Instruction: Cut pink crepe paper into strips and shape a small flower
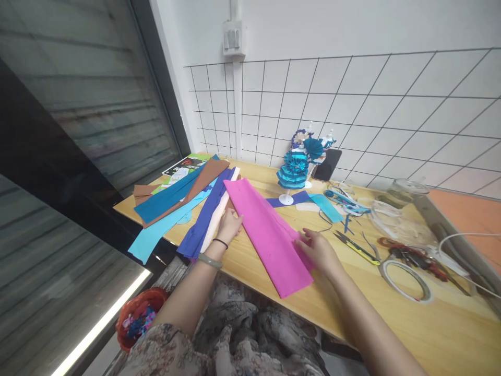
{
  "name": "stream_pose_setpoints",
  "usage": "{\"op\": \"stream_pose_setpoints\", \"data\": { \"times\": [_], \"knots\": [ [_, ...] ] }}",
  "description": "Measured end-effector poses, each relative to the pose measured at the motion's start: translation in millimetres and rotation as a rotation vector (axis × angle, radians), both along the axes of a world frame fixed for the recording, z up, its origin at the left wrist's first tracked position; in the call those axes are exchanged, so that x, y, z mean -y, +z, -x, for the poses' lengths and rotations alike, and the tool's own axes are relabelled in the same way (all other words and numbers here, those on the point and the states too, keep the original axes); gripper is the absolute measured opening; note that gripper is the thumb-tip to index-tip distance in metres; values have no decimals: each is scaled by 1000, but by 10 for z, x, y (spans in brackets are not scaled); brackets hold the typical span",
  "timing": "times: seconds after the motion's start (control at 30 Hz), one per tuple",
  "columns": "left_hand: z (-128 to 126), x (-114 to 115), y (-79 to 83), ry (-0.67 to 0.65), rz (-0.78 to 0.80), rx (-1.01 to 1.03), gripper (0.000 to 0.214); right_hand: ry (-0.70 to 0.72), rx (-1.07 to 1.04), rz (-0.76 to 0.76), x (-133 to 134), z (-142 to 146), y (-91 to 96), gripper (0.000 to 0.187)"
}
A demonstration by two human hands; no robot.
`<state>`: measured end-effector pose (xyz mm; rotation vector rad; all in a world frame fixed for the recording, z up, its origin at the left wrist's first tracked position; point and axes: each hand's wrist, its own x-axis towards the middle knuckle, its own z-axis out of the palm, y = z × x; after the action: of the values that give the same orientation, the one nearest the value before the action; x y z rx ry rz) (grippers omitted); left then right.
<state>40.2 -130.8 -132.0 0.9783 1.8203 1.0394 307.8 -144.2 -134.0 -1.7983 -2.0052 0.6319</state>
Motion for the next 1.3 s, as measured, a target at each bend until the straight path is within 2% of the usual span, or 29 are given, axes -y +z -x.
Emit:
{"op": "stream_pose_setpoints", "data": {
  "times": [0.13,0.23,0.3,0.43,0.57,0.63,0.7,0.77,0.83,0.97,1.1,1.23,1.3],
  "knots": [
    [39,-45,-11,-17,63,-45,28,2,79,45,20,41,8,34],
    [-19,-107,-14,-49,78,-74,19,10,60,48,58,104,13,23],
    [-42,-137,-17,-65,77,-102,15,31,3,54,100,135,11,21],
    [31,-161,-2,-45,28,-191,10,67,-310,143,302,233,37,24],
    [265,-128,83,-10,-41,-300,9,216,-705,423,649,448,78,28],
    [373,-73,149,2,-60,-353,13,303,-816,555,788,563,78,29],
    [405,11,213,7,-95,-445,27,318,-861,613,855,652,66,29],
    [326,116,253,-34,-166,-633,42,271,-863,621,845,707,55,30],
    [143,226,251,-174,-217,-817,49,228,-847,620,776,740,50,30],
    [-305,392,143,-409,-140,-888,64,215,-818,573,568,805,10,30],
    [-528,420,51,-365,-66,-987,65,201,-766,448,417,891,-93,16],
    [-503,322,26,-327,22,-1004,40,216,-747,428,425,958,-116,9],
    [-438,252,27,-316,47,-998,35,232,-743,425,464,977,-86,9]
  ]
}}
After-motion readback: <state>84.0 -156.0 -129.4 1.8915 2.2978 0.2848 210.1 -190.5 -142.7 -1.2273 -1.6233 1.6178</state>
